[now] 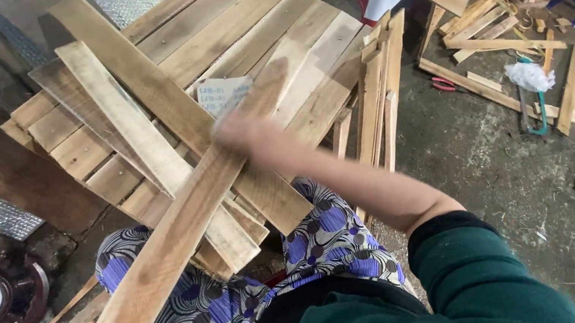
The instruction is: Manually sanding wooden planks using sandpaper in a workshop environment.
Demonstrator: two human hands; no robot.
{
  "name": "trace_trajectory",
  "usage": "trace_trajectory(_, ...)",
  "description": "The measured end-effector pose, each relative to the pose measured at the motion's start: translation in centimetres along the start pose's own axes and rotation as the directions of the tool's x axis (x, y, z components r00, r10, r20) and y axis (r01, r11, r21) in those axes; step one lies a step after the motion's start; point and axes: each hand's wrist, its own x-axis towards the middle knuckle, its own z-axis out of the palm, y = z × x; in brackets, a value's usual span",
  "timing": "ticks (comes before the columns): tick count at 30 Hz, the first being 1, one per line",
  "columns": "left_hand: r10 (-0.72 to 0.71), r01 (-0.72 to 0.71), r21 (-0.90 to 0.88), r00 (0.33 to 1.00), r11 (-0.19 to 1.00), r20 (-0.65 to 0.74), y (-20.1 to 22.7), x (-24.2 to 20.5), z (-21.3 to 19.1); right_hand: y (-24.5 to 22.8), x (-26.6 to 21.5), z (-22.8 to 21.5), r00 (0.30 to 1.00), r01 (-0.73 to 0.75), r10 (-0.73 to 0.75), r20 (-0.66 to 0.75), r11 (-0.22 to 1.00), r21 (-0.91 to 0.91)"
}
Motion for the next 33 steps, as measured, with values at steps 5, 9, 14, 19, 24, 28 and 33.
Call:
trace_trajectory(5,0.261,-0.287,-0.112,0.944,0.951,-0.201,-1.1,-1.9,1.7,-5.3,-3.1,4.6,0.91,0.36,-0.373,0.179,0.927,0.102)
trace_trajectory(9,0.365,-0.37,-0.018,0.923,0.929,-0.121,-4.4,0.3,-1.9,-1.9,-1.1,0.7,0.964,0.266,-0.265,0.027,0.964,0.001)
trace_trajectory(14,0.869,-0.65,0.729,0.467,0.212,0.164,-7.7,0.3,-2.7,11.0,-0.8,-1.6,0.908,-0.418,0.419,-0.02,0.899,-0.131)
trace_trajectory(19,0.866,-0.582,0.813,0.394,-0.022,0.306,-11.7,4.9,-6.3,2.2,-0.2,-0.8,0.986,-0.166,0.165,-0.022,0.985,-0.054)
trace_trajectory(24,0.729,-0.599,0.797,0.514,-0.072,0.453,-12.4,7.0,-9.8,-3.5,-3.4,2.4,0.914,0.29,-0.282,0.29,0.957,0.016)
trace_trajectory(28,0.562,-0.673,0.712,0.515,-0.203,0.647,-13.2,8.8,-13.9,1.7,-1.3,-1.7,0.91,0.406,-0.413,0.037,0.906,0.123)
trace_trajectory(33,0.471,-0.606,0.774,0.745,0.182,0.472,-11.4,9.1,-15.4,15.0,0.4,-3.8,0.936,-0.166,0.293,0.193,0.854,-0.494)
